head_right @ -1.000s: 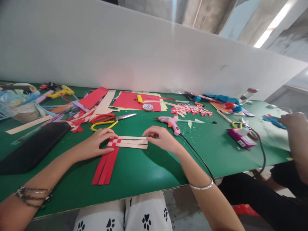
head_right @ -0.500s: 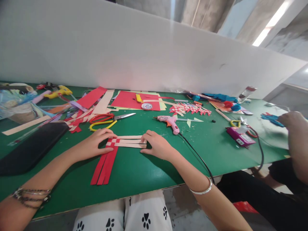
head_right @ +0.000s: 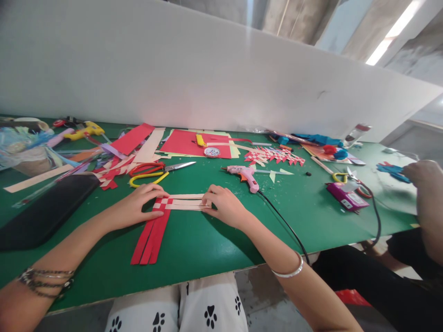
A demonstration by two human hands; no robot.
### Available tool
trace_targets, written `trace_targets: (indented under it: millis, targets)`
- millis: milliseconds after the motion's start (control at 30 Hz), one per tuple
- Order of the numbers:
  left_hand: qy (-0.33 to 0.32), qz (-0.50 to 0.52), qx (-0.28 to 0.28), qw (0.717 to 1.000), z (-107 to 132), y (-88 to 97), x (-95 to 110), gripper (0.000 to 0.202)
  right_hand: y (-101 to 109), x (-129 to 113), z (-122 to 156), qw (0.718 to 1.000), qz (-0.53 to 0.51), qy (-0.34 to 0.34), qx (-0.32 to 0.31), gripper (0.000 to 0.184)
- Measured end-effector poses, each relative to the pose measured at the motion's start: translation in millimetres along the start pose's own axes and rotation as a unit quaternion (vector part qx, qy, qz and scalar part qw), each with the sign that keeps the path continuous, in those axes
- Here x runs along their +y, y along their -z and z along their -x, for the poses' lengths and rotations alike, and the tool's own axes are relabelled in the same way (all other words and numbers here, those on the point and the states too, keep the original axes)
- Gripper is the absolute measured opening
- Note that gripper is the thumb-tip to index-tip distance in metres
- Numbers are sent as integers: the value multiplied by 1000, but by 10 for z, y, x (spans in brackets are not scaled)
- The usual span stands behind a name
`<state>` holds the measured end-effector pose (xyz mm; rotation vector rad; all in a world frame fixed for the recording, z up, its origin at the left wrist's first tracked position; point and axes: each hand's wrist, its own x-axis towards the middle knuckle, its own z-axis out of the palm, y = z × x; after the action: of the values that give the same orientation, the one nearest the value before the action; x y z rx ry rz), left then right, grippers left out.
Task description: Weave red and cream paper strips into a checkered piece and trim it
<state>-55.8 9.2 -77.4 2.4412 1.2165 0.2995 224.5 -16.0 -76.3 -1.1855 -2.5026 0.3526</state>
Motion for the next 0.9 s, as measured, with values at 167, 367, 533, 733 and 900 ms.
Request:
trace_targets:
  millis: [167,367,533,733,900]
  targets:
    - [-9,13,11,1000,6,5,18,41,35,-40,20,1000,-15,-7,-17,7]
    - [-50,26,7,998,13,18,84,32,17,-65,9,999,-17,-7,-29,7]
    - [-75,23,-14,997,14,27,101,27,-4,-65,9,999,-9,3,-35,17]
    - [-71,-1,-20,997,17,33,93,27,22,-81,8,999,11,7,-36,17]
    - [-81,-25,-22,996,18,33,90,25,18,-222,-126,997,50,54,-38,25]
